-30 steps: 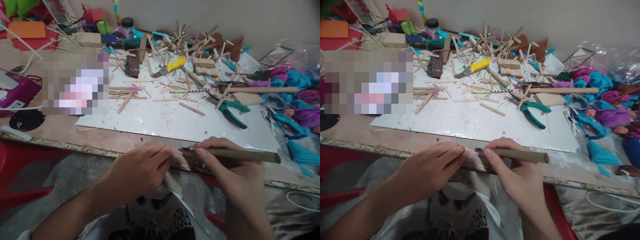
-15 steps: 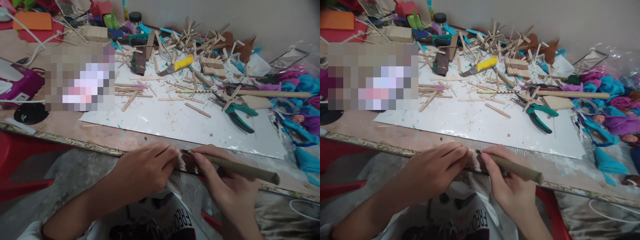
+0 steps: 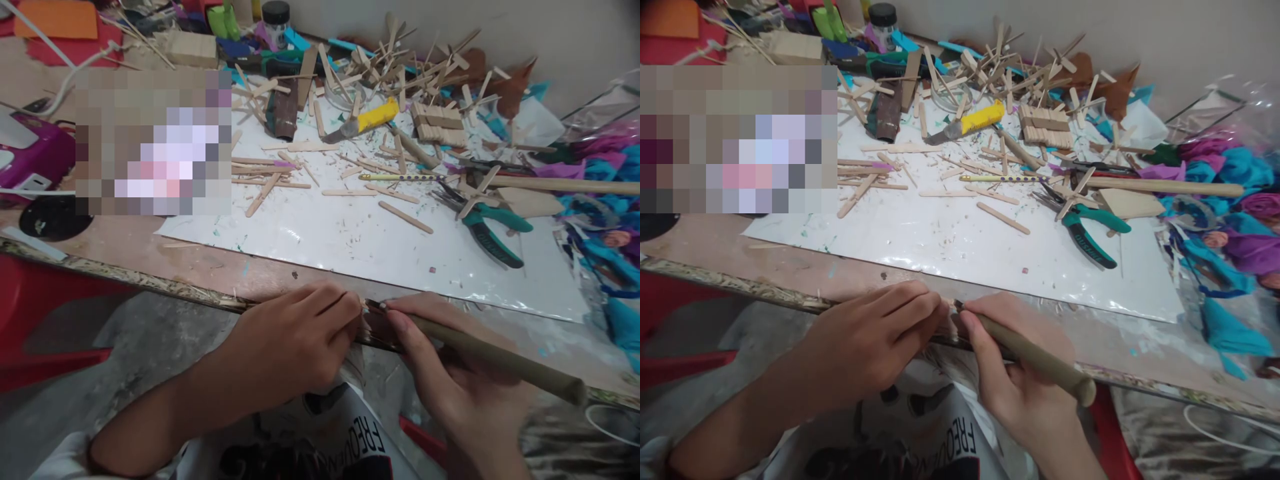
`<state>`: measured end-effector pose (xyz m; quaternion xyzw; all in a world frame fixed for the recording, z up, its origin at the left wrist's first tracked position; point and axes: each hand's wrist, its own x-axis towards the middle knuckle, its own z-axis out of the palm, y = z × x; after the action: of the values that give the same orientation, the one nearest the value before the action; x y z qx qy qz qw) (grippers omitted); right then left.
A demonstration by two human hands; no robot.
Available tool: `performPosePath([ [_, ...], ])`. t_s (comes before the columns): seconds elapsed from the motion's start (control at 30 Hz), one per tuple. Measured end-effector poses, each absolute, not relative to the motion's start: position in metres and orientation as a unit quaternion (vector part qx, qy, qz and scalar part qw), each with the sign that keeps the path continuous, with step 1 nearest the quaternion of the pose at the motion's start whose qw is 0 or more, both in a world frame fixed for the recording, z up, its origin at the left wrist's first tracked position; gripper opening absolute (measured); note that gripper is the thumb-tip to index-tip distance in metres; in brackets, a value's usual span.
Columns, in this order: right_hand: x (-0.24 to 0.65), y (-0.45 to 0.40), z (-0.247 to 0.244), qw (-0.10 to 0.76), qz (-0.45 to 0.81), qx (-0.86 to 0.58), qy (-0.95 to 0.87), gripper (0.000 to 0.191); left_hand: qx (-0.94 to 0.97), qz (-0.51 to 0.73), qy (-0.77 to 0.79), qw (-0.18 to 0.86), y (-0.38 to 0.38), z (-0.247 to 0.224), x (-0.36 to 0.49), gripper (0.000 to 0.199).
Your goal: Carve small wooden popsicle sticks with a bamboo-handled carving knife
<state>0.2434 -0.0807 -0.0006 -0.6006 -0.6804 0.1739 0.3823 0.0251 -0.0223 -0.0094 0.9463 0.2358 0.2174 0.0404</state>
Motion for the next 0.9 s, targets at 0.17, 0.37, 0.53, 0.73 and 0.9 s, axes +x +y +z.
performPosePath([
  [0.17, 0.2459, -0.0776, 0.0036, 0.361, 0.153, -0.600, -0.697, 0.015, 0.952, 0.208, 0.221, 0.037, -0.0214, -0.0105, 0.0260, 0.025],
  [0.37, 0.2479, -0.0771, 0.0040, 0.332, 0.122, -0.607, -0.711, 0.011, 0.958, 0.198, 0.205, 0.028, -0.0236, -0.0121, 0.0260, 0.020],
  [0.53, 0.2492, -0.0795, 0.0001, 0.329, 0.097, -0.597, -0.725, 0.011, 0.956, 0.198, 0.214, 0.030, -0.0252, -0.0137, 0.0288, 0.017],
  [0.73, 0.2479, -0.0867, -0.0001, 0.433, 0.127, -0.646, -0.616, 0.015, 0.944, 0.205, 0.246, 0.077, -0.0255, -0.0150, 0.0300, 0.017],
  [0.9, 0.2488, -0.0823, 0.0031, 0.420, 0.177, -0.632, -0.627, 0.019, 0.953, 0.199, 0.228, 0.032, -0.0244, -0.0132, 0.0261, 0.023],
])
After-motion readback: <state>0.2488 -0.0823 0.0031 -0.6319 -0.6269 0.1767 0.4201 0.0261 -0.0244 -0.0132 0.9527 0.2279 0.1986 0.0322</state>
